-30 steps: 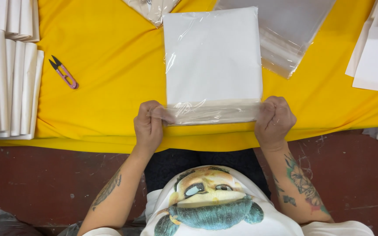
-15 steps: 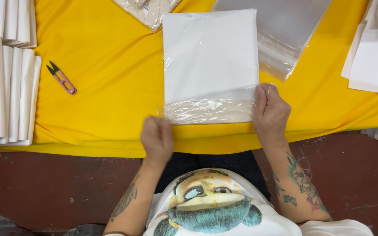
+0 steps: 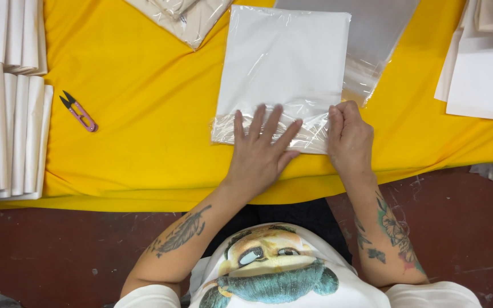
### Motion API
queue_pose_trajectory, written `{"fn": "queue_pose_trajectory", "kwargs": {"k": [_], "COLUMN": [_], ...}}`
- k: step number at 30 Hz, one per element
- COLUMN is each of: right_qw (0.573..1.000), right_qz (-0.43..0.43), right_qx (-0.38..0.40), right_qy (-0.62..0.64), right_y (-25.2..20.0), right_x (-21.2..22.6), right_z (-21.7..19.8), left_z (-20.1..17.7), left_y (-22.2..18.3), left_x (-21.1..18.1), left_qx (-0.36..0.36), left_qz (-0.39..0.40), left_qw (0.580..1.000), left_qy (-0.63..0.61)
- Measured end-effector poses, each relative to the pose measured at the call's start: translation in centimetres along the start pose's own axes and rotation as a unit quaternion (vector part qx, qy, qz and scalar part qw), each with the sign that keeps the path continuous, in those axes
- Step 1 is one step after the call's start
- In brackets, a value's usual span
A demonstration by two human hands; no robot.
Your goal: Packing folded t-shirts into clear plastic bags at a workstation.
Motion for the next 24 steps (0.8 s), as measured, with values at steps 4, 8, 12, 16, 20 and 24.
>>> {"fn": "queue_pose_trajectory", "kwargs": {"k": [4, 8, 12, 16, 20, 24], "right_qw": [0.997, 0.992, 0.990, 0.921, 0.921, 0.896], "right_qz": [0.015, 0.061, 0.034, -0.272, -0.334, -0.439], "right_qx": [-0.038, -0.061, -0.109, -0.280, 0.058, 0.015], "right_qy": [-0.064, -0.095, -0.083, -0.017, 0.191, -0.065], "right_y": [0.8, 2.0, 2.4, -0.7, -8.0, -3.6], "right_x": [-1.6, -2.3, -1.1, 0.9, 3.9, 2.9], "right_z": [-0.3, -0.7, -1.6, -1.4, 4.2, 5.4], "left_z": [0.0, -0.5, 0.2, 0.6, 1.3, 2.2], "left_y": [2.1, 3.0, 2.5, 2.3, 2.5, 0.7], "left_x": [1.8, 3.3, 4.1, 4.1, 4.6, 5.1], "left_qx": [0.173, 0.233, 0.236, 0.215, 0.240, 0.190], "left_qz": [-0.103, -0.158, -0.200, -0.200, -0.186, -0.164], "left_qw": [0.979, 0.958, 0.948, 0.954, 0.952, 0.968], "left_qy": [-0.032, -0.055, -0.070, -0.057, -0.028, -0.007]}}
Point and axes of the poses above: each hand's wrist, its own y-axis towards the middle knuckle, its own z-axis out of the palm, x = y × z, the point moved 4 cm from there along y, towards the middle knuckle, and after that the axes turned 9 degrees about z, right-handed, at the moved point
